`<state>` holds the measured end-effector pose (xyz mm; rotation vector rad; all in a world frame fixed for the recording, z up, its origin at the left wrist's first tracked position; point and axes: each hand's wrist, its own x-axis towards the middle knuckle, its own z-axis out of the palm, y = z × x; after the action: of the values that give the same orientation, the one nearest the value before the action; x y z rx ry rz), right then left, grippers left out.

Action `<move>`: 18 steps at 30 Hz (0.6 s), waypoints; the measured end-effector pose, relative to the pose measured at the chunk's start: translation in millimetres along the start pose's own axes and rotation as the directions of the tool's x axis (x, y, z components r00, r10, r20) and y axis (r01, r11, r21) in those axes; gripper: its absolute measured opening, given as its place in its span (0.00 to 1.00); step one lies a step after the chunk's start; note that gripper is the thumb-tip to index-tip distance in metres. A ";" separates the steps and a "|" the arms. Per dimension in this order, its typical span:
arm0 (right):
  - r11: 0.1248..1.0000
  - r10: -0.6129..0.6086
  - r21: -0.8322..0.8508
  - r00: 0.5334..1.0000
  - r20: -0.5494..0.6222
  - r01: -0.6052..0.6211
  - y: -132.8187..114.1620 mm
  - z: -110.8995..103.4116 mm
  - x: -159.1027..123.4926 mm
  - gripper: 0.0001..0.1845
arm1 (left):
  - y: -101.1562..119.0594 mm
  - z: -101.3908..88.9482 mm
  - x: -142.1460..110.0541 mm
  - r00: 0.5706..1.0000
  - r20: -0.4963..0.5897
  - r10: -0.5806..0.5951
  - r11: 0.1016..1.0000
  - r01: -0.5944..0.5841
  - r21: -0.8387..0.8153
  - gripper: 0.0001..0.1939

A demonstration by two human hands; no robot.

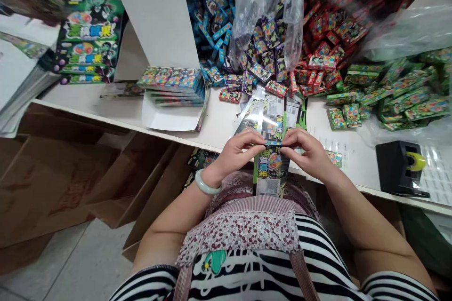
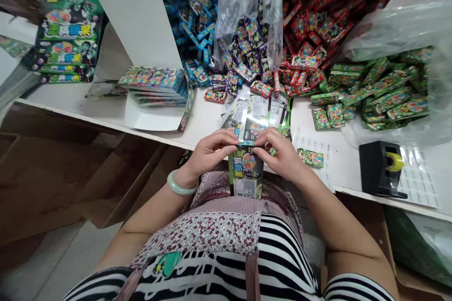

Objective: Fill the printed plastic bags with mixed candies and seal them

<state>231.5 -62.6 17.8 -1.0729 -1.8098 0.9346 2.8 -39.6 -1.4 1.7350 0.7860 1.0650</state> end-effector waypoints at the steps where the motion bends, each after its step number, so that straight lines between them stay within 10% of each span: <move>1: 0.999 -0.030 -0.020 0.999 -0.031 0.030 1.7 4.9 -2.7 0.06 | -2.5 1.7 -1.5 1.000 -0.010 0.007 1.000 -0.007 0.010 0.06; 5: 1.000 -0.018 -0.016 0.996 -0.090 0.016 12.6 8.6 -8.7 0.04 | -10.3 9.5 -3.7 0.996 -0.057 -0.061 0.998 0.061 0.000 0.07; 10: 0.962 0.235 -0.092 0.954 -0.187 -0.256 62.1 -54.0 -7.6 0.12 | -20.0 8.4 -3.3 0.985 -0.148 -0.086 0.996 0.085 -0.016 0.05; 13: 0.766 0.383 -0.375 0.839 -0.387 -0.523 98.7 -92.0 -6.0 0.10 | -26.3 8.4 -2.6 0.973 -0.185 -0.135 0.991 0.136 -0.009 0.06; 18: 0.574 0.497 -0.590 0.815 -0.300 -0.567 128.4 -96.0 3.1 0.12 | -28.4 12.5 0.1 0.973 -0.176 -0.150 0.988 0.155 0.019 0.07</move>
<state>356.7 4.6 -56.5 -2.1822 -1.7873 0.5145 12.7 -33.7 -30.2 1.5954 1.0346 1.1134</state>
